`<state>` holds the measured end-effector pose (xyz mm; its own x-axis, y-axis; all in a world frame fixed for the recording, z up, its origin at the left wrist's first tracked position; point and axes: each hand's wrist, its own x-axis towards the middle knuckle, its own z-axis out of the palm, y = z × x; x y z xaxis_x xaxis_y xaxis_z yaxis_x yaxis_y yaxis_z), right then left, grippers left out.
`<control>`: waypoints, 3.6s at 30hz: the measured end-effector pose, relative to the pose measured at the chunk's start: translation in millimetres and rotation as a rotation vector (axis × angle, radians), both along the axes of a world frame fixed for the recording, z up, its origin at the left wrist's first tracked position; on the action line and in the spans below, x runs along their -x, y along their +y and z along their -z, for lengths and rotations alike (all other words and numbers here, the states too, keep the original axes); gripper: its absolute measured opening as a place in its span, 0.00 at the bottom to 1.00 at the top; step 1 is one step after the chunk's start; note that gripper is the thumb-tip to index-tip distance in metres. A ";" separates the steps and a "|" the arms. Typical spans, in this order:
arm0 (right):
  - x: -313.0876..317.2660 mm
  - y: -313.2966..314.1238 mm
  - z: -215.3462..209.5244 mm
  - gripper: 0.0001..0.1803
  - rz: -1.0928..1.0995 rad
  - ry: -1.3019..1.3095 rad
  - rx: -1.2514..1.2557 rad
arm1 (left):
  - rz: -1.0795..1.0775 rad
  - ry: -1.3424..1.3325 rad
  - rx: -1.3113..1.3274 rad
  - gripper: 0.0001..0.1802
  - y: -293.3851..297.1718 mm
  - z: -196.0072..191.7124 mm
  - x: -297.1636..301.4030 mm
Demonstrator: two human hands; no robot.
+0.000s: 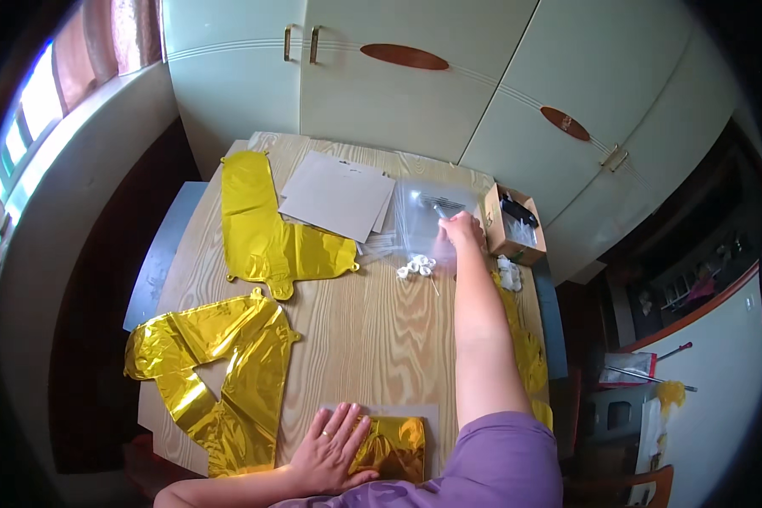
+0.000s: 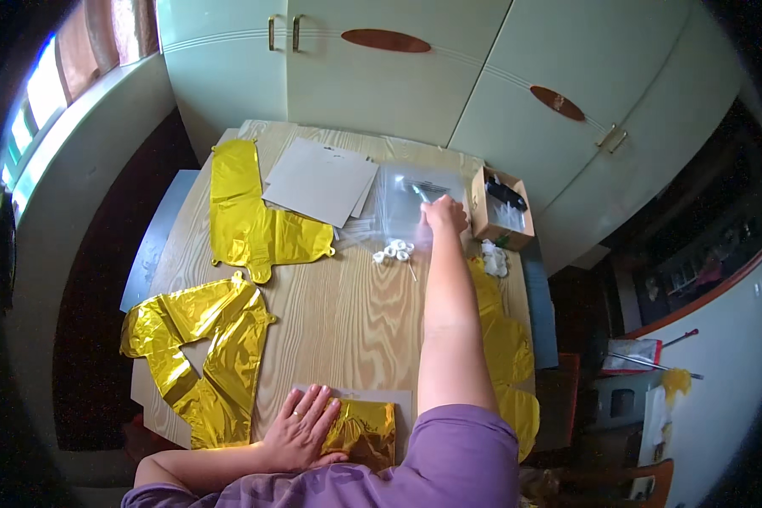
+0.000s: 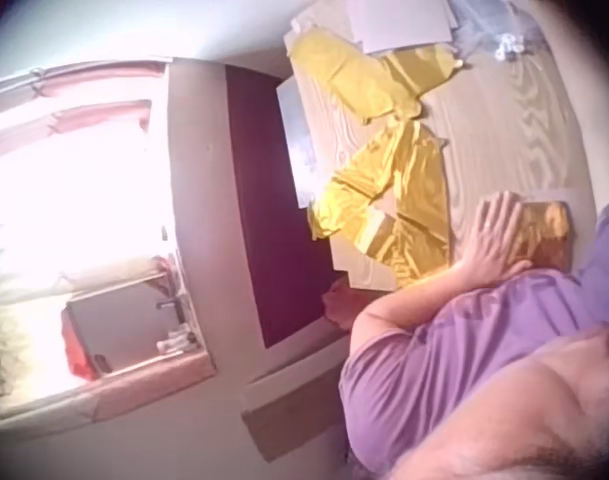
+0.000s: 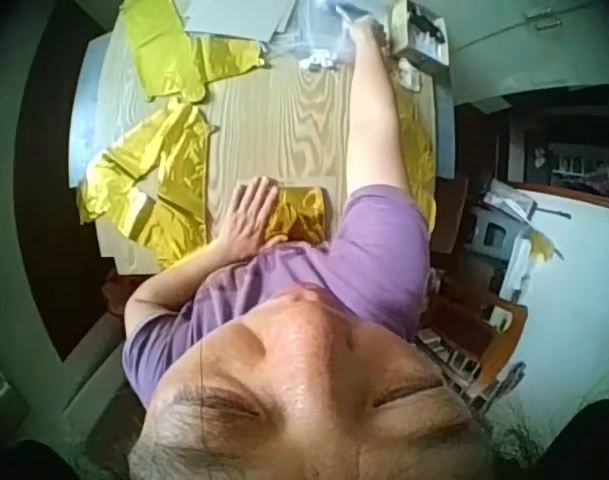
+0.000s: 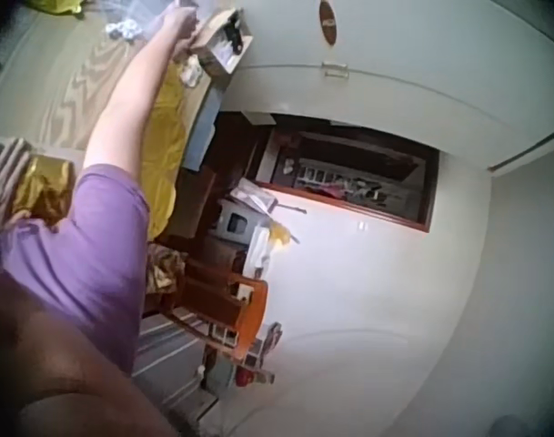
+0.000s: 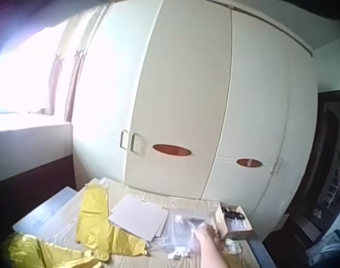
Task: Folding and placing gold foil balloons/decorations into plastic packaging with card backings.
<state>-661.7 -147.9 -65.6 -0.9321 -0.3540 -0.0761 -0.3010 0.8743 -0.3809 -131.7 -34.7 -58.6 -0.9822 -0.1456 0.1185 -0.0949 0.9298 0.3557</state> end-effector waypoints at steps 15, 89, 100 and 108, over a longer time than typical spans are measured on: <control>-112.0 54.5 -157.4 0.10 -0.483 0.271 0.633 | -0.010 0.083 -0.234 0.51 -8.3 -27.4 -5.4; -518.8 368.5 24.0 0.10 0.011 -0.577 1.082 | 0.273 0.051 0.016 0.03 -25.9 -29.4 -19.4; -540.7 352.1 38.8 0.19 0.159 -0.949 1.493 | 0.401 0.290 0.159 0.15 8.6 -51.8 -46.0; -550.4 342.1 28.4 0.16 -0.021 -0.849 1.452 | -0.482 0.461 -1.814 0.31 -20.1 -31.6 -57.6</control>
